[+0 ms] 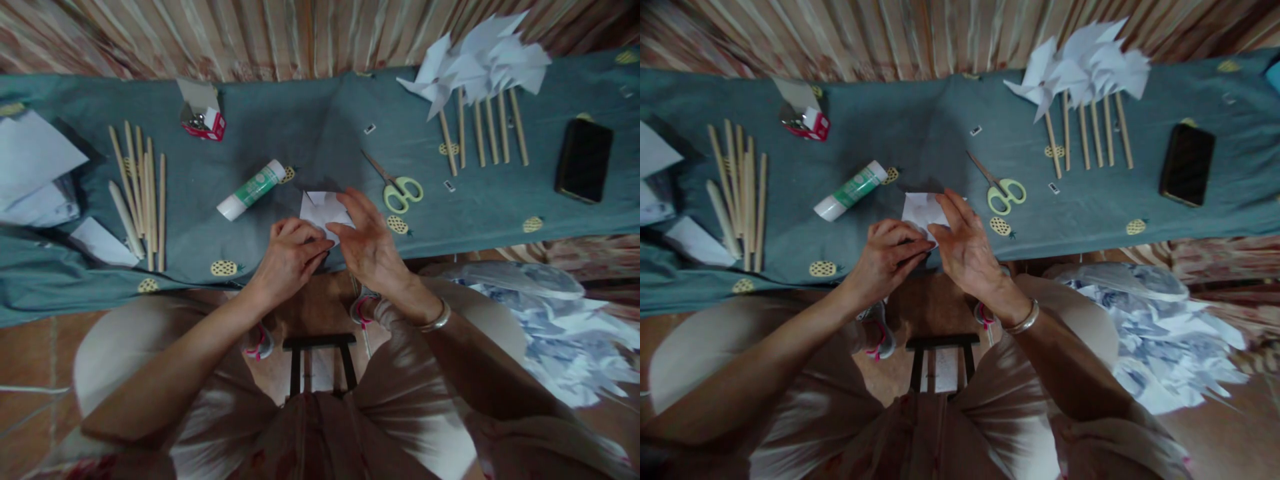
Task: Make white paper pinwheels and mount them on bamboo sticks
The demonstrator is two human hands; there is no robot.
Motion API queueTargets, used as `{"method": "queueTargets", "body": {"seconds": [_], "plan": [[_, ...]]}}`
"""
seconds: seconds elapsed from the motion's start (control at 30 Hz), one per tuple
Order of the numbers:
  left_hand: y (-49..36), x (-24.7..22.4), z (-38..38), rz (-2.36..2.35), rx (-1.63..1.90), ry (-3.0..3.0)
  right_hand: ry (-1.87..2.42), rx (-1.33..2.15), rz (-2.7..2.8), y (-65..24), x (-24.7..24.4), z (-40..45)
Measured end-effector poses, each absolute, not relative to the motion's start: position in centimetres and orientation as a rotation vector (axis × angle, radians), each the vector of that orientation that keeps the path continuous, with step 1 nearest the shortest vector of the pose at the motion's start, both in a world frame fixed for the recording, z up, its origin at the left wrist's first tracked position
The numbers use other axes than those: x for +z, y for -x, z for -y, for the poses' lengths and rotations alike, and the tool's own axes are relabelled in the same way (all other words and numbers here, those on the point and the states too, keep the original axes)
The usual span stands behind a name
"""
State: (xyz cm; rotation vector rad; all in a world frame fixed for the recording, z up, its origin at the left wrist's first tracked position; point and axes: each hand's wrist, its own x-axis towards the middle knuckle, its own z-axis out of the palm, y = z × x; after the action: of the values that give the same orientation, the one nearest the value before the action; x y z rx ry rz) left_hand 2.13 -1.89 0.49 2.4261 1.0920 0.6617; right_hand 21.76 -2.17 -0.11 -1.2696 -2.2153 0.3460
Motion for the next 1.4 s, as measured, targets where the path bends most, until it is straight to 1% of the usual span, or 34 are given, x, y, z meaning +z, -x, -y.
{"method": "queueTargets", "body": {"seconds": [0.33, 0.53, 0.67, 0.93, 1.17, 1.4], "plan": [[-2.1, 0.8, 2.0, -1.07, 0.677, -2.392, 1.272, 0.344, 2.209, -20.6, -1.0, 2.8], [-1.2, 1.3, 1.3, -1.083, 0.787, -2.306, 1.273, 0.36, 2.215, -20.9, -1.1, 2.9], [0.1, 0.9, 0.0, -1.177, 0.869, -2.318, 1.289, 0.28, 2.287, -20.6, -1.2, 3.3], [0.5, -0.9, -1.4, -1.157, 0.813, -2.433, 1.281, 0.197, 2.299, -20.6, -1.6, 3.5], [0.5, 0.0, -2.0, -1.104, 0.748, -2.45, 1.259, 0.293, 2.174, -22.2, -0.9, 3.0], [-0.2, 1.0, -1.0, -1.095, 0.61, -2.591, 1.222, 0.297, 2.041, -23.0, -0.1, 1.9]]}}
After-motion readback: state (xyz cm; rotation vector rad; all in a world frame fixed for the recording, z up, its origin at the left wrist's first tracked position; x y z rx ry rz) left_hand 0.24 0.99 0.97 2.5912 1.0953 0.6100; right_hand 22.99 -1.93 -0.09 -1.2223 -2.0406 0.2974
